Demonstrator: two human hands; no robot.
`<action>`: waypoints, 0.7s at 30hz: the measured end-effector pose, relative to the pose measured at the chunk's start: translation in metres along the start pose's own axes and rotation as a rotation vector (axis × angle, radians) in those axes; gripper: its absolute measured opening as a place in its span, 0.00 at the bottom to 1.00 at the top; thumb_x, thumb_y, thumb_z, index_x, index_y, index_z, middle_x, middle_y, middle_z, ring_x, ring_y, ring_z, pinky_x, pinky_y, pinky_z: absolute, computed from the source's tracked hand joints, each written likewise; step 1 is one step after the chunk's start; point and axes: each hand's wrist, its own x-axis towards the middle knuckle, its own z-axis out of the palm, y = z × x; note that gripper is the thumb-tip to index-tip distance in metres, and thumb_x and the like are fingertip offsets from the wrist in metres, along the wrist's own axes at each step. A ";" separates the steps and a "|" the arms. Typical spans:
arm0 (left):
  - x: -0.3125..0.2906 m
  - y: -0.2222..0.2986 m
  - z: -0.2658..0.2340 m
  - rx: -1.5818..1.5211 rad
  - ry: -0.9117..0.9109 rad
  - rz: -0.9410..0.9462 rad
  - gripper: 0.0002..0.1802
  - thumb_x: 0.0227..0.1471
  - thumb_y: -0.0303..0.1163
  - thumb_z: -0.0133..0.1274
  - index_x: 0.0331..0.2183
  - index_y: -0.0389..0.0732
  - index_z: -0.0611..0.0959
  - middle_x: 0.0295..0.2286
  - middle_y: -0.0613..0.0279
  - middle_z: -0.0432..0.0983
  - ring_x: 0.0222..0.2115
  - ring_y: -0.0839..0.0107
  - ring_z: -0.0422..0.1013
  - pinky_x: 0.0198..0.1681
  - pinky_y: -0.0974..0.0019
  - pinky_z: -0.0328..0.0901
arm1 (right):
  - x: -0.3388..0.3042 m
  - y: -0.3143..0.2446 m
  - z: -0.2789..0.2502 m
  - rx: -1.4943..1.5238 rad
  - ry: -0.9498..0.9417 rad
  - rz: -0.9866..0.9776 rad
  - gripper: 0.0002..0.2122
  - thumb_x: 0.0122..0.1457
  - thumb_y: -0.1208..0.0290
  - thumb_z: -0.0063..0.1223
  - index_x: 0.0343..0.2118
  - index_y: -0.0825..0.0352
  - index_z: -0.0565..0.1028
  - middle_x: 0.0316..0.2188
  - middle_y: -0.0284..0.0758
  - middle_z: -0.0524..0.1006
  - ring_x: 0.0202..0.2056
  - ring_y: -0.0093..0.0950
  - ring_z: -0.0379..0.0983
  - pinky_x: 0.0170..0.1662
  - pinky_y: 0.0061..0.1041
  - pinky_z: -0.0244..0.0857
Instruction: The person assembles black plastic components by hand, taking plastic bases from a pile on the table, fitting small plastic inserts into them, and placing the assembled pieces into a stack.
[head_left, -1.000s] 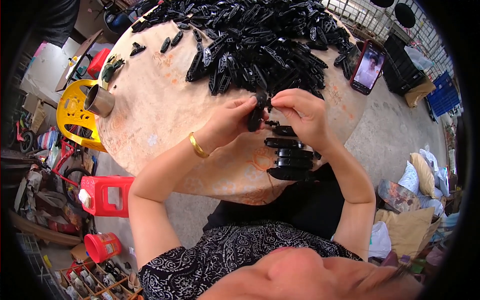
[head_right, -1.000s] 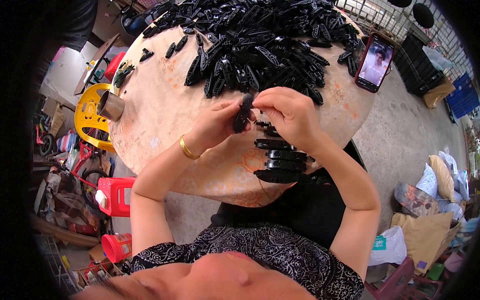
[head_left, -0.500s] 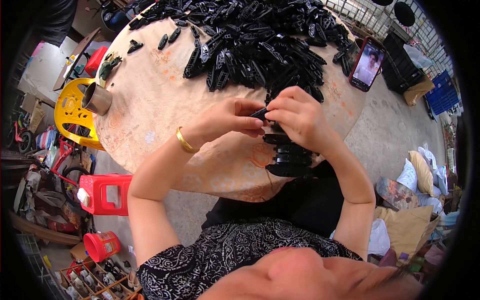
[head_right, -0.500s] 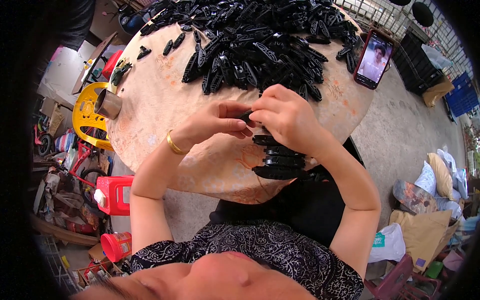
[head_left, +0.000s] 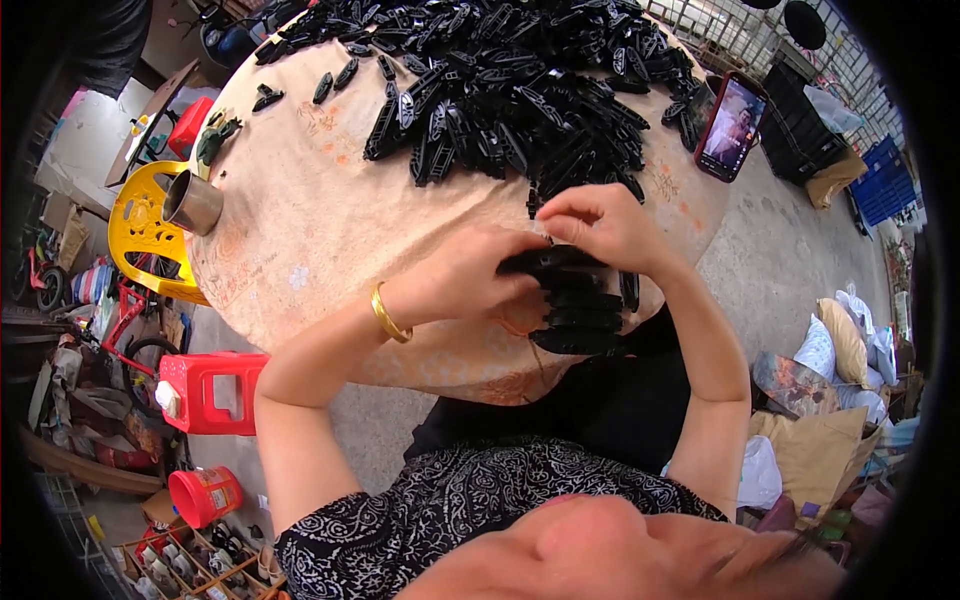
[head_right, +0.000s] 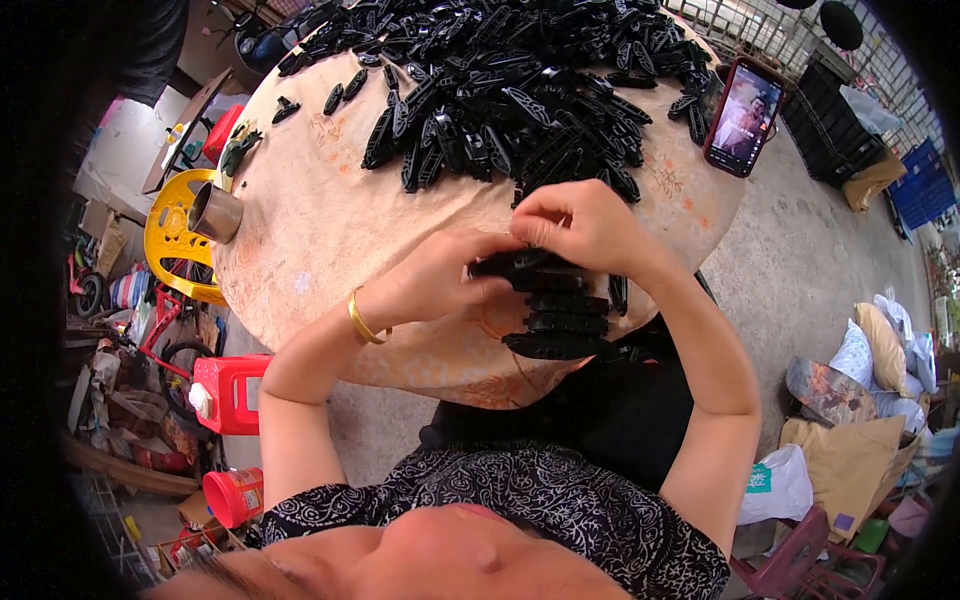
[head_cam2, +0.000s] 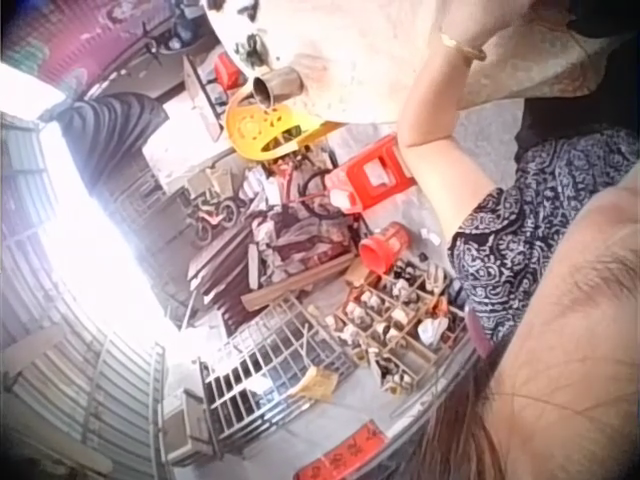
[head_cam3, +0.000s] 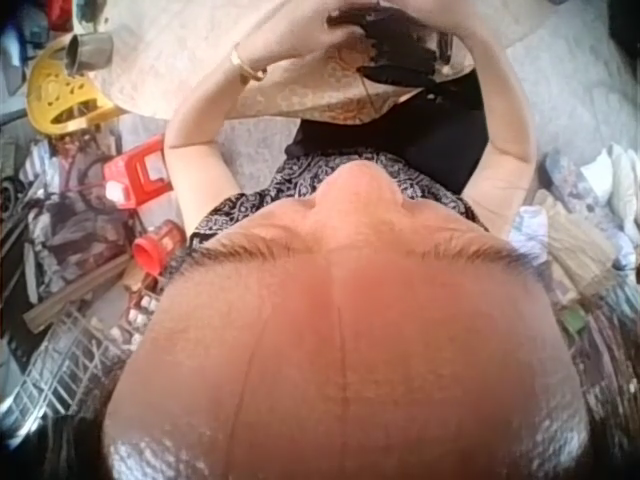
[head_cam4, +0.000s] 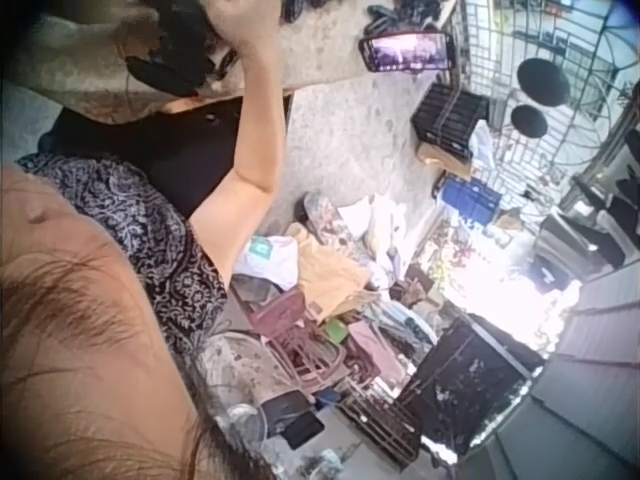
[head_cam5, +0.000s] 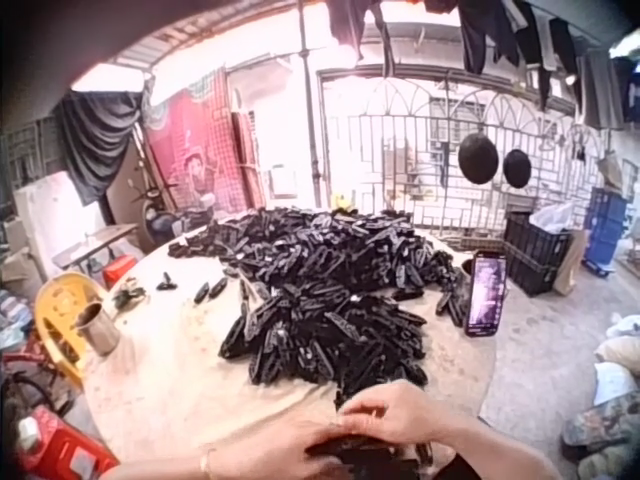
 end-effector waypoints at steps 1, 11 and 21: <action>0.000 0.001 0.001 0.169 -0.050 0.062 0.23 0.44 0.34 0.59 0.43 0.35 0.76 0.35 0.53 0.75 0.40 0.61 0.69 0.47 0.64 0.62 | 0.002 0.003 -0.001 0.117 -0.012 0.115 0.08 0.48 0.72 0.58 0.31 0.68 0.78 0.28 0.41 0.77 0.26 0.32 0.74 0.31 0.23 0.66; 0.021 -0.079 -0.040 0.671 0.543 -0.142 0.19 0.40 0.32 0.60 0.37 0.36 0.77 0.32 0.54 0.73 0.36 0.57 0.66 0.43 0.60 0.62 | 0.006 0.007 0.025 -0.257 -0.011 -0.031 0.06 0.49 0.72 0.55 0.27 0.69 0.75 0.24 0.37 0.75 0.27 0.32 0.73 0.31 0.26 0.66; 0.013 -0.049 -0.059 -0.428 0.605 -0.501 0.10 0.49 0.28 0.50 0.33 0.31 0.79 0.28 0.54 0.75 0.23 0.68 0.75 0.22 0.71 0.68 | 0.001 0.010 0.011 0.519 0.039 0.379 0.08 0.55 0.76 0.50 0.36 0.72 0.72 0.27 0.32 0.75 0.29 0.17 0.71 0.33 0.16 0.68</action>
